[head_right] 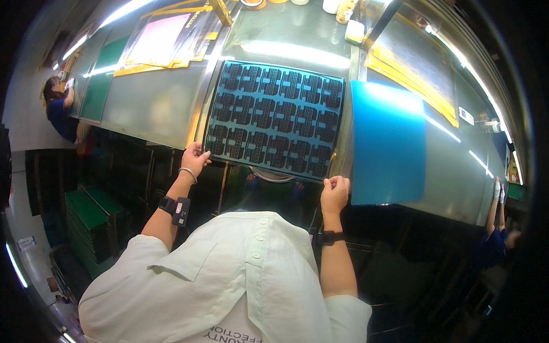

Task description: The recorder is inspecting and organizing blue sheets and patterned transparent plates on workstations and placing them in racks.

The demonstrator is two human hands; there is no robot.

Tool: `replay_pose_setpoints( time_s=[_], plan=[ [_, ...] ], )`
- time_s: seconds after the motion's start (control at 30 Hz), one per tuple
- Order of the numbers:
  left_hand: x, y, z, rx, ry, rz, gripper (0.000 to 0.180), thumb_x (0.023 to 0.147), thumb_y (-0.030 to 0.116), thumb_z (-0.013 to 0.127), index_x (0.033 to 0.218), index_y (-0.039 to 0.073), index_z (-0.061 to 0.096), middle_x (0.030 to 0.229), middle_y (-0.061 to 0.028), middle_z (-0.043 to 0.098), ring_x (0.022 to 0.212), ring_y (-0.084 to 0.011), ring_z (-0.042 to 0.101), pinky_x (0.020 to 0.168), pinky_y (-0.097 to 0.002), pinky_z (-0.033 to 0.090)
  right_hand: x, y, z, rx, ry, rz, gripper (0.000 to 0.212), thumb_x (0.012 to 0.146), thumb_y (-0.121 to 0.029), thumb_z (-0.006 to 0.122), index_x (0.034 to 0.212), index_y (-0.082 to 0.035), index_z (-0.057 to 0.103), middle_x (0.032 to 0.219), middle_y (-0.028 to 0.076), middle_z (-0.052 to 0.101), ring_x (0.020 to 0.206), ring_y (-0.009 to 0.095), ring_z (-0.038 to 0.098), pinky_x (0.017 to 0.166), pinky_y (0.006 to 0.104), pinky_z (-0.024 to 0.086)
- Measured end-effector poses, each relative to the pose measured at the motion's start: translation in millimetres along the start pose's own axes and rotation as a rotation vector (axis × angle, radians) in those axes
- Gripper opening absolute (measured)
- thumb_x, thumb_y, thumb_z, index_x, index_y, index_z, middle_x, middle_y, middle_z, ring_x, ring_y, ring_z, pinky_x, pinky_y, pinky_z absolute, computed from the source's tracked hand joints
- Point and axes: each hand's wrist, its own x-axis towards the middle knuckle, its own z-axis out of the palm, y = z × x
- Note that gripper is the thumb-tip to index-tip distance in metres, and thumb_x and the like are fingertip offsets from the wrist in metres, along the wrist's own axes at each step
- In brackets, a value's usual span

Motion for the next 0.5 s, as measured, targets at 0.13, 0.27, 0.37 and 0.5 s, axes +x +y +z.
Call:
replay_pose_setpoints(
  time_s=[0.13,0.27,0.37,0.5],
  plan=[
    [-2,-5,-5,0.002,0.034,-0.021,0.018,0.077,0.002,0.062,0.09,0.001,0.05,0.07,-0.0052,0.057,0.056,-0.0112,0.058,0.048,-0.0214,0.045,1,-9,-1,-0.04,-0.011,-0.018,0.014,0.072,-0.012,0.064,0.07,-0.006,0.051,0.078,0.006,0.047,0.07,0.022,0.051,0.064,0.0343,0.043],
    [1,8,0,0.257,0.207,0.325,0.016,0.073,0.008,0.066,0.08,0.001,0.054,0.064,-0.0075,0.056,0.056,-0.0141,0.055,0.051,-0.0286,0.044,3,7,4,-0.056,0.008,-0.091,0.016,0.072,-0.013,0.064,0.071,-0.004,0.051,0.076,0.008,0.047,0.07,0.026,0.05,0.065,0.0352,0.041],
    [-1,14,2,0.39,0.231,0.355,0.021,0.071,0.014,0.068,0.076,0.0,0.052,0.061,-0.012,0.053,0.055,-0.0216,0.051,0.055,-0.0337,0.042,2,10,2,-0.071,0.002,-0.09,0.016,0.071,-0.01,0.064,0.071,-0.003,0.05,0.076,0.009,0.047,0.07,0.026,0.049,0.065,0.0349,0.041],
    [-7,-7,0,0.533,0.307,0.461,0.023,0.07,0.013,0.067,0.071,0.003,0.047,0.068,-0.0113,0.048,0.066,-0.0298,0.048,0.06,-0.0378,0.039,0,3,2,-0.079,-0.022,-0.087,0.014,0.072,-0.009,0.064,0.073,-0.003,0.051,0.077,0.009,0.047,0.069,0.024,0.049,0.065,0.0339,0.041]
  ],
)
